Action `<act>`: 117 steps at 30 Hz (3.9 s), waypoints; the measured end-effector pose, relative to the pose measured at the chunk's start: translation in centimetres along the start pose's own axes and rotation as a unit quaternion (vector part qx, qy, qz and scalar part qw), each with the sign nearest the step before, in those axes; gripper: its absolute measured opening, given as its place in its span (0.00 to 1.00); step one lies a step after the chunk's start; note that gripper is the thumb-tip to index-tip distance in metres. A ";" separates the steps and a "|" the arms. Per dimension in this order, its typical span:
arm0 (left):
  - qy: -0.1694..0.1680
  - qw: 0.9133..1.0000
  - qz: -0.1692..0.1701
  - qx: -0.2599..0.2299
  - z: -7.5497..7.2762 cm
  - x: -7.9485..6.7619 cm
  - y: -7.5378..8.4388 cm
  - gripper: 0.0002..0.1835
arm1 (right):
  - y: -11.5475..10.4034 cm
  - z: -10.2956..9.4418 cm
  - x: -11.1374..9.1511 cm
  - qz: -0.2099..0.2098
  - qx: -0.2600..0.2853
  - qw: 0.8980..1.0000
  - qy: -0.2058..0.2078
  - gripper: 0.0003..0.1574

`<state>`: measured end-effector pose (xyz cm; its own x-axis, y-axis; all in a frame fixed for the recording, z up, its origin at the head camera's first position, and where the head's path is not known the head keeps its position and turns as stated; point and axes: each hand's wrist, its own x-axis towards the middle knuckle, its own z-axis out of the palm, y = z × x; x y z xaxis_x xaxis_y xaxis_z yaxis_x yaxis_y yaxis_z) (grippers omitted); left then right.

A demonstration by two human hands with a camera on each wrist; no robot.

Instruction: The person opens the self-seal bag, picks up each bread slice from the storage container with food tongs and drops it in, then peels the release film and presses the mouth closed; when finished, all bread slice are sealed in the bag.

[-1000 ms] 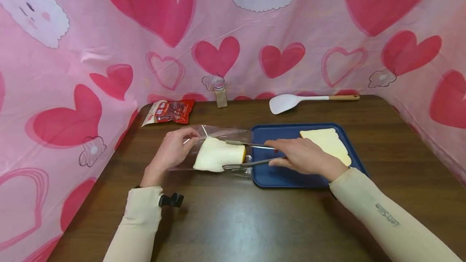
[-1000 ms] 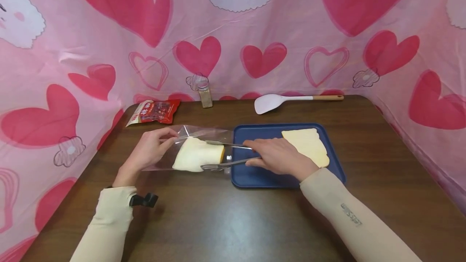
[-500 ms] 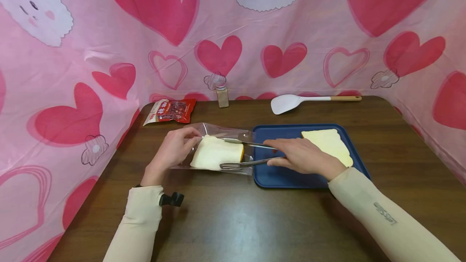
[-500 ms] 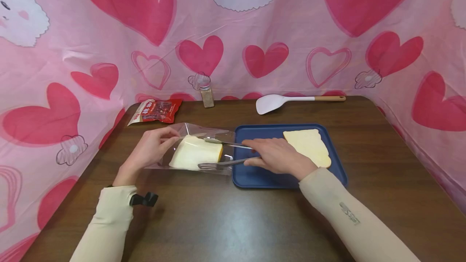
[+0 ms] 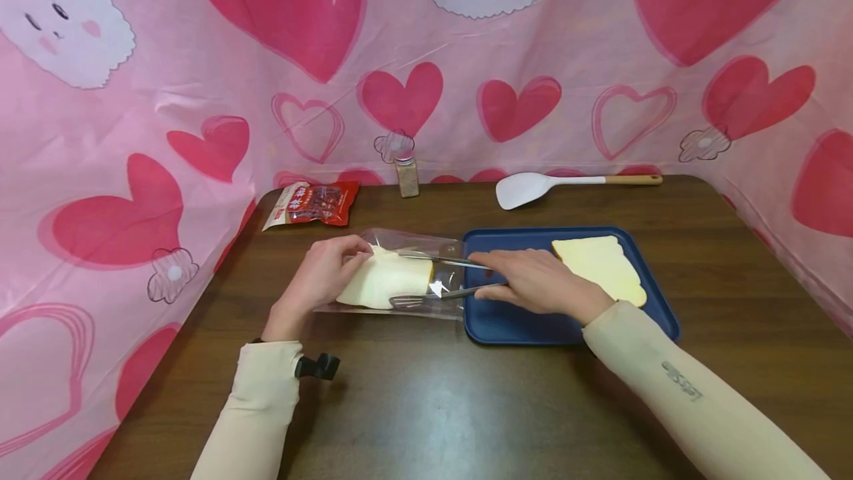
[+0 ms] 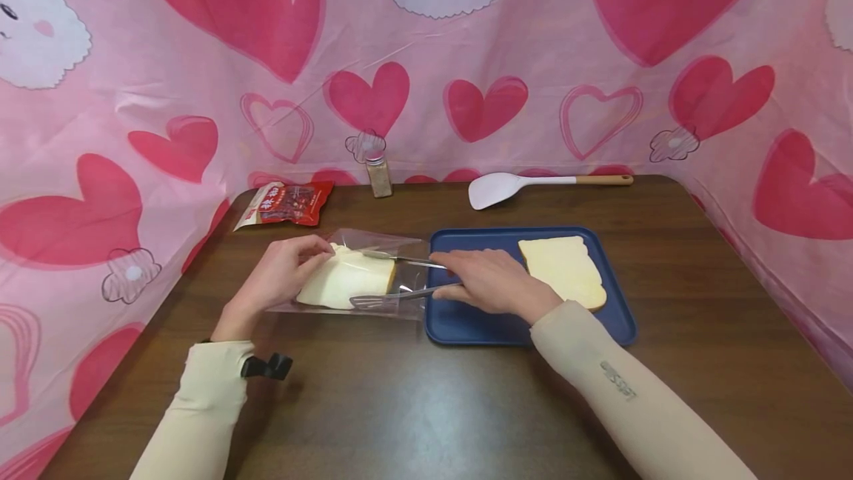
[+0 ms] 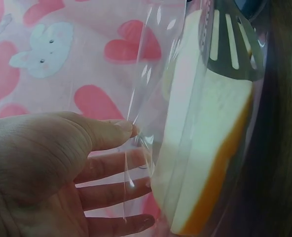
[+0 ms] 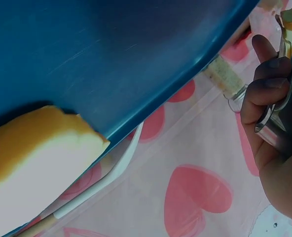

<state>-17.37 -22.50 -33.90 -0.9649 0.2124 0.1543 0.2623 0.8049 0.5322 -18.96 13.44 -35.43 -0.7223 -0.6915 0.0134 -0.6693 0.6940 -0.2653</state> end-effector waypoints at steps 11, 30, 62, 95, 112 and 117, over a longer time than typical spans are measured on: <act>0.002 1.000 -0.009 -0.006 -0.6 -0.3 0.0 0.09 | -0.6 0.0 0.9 0.001 0.001 1.000 -0.020 0.44; -0.004 1.000 -0.022 -0.013 -0.5 -0.2 0.2 0.10 | -0.4 0.1 0.7 0.007 0.028 0.999 -0.027 0.46; -0.013 1.000 -0.009 -0.008 0.5 0.3 0.0 0.06 | -1.7 0.7 1.3 0.015 0.032 0.999 0.004 0.45; -0.013 0.999 -0.014 -0.028 -0.1 0.1 -0.4 0.09 | -1.8 1.0 1.0 0.003 0.019 1.000 -0.006 0.44; -0.013 0.999 0.004 -0.034 0.5 0.1 0.2 0.06 | -2.5 1.4 2.0 0.006 0.018 1.000 -0.011 0.46; -0.021 0.999 -0.002 -0.046 0.4 0.1 0.3 0.06 | -2.7 1.3 2.2 0.013 0.020 0.999 -0.023 0.47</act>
<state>-17.41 -22.03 -34.10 -0.9652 0.2335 0.1180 0.2562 0.7518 0.6076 -18.52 9.83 -35.94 -0.7303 -0.6821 -0.0385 -0.6419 0.7044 -0.3029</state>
